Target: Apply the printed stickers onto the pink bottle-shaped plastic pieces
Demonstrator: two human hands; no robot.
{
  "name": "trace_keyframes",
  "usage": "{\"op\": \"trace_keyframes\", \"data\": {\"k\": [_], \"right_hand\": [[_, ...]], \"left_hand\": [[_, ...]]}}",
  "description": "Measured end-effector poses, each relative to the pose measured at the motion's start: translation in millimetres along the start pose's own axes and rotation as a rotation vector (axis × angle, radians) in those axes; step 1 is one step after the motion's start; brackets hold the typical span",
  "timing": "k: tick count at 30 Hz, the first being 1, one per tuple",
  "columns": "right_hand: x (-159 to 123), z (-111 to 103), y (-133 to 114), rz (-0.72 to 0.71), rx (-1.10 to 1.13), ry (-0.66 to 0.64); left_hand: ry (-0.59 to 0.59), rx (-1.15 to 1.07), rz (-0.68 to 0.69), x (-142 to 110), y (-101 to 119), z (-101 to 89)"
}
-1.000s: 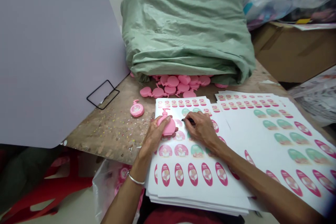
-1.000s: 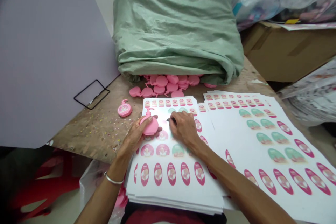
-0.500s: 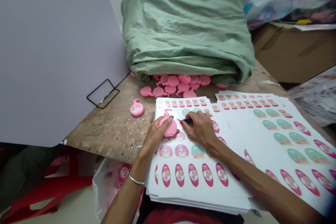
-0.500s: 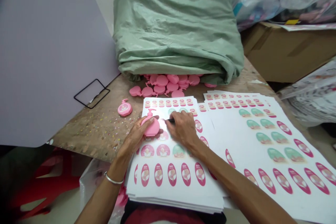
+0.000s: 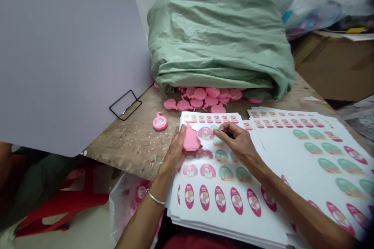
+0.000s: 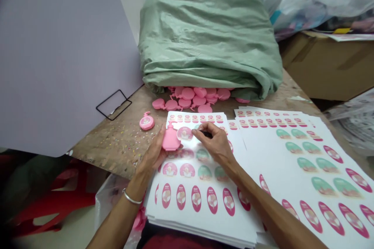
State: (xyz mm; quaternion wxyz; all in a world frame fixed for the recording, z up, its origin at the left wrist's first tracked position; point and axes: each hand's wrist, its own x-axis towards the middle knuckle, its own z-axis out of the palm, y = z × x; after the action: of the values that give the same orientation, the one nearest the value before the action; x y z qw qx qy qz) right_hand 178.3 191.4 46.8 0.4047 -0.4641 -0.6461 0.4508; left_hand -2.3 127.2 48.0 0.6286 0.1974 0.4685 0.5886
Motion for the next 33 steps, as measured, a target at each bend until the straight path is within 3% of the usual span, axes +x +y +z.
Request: {"op": "trace_keyframes", "data": {"k": [5,10,15,33], "right_hand": [[-9,8,-19,0.036,0.018,-0.092],[-14,16,-25,-0.007,0.020,-0.107],[-16,18,-32,-0.039,0.008,-0.107],[-18,19,-32,-0.076,-0.092,-0.071]], "left_hand": [[-0.014,-0.009,-0.044,-7,2,6.7],[0.050,-0.009,-0.028,-12,2,11.9],[0.022,-0.033,-0.020,-12,1,11.7],[-0.010,-0.027,-0.009,-11,2,10.0]]}}
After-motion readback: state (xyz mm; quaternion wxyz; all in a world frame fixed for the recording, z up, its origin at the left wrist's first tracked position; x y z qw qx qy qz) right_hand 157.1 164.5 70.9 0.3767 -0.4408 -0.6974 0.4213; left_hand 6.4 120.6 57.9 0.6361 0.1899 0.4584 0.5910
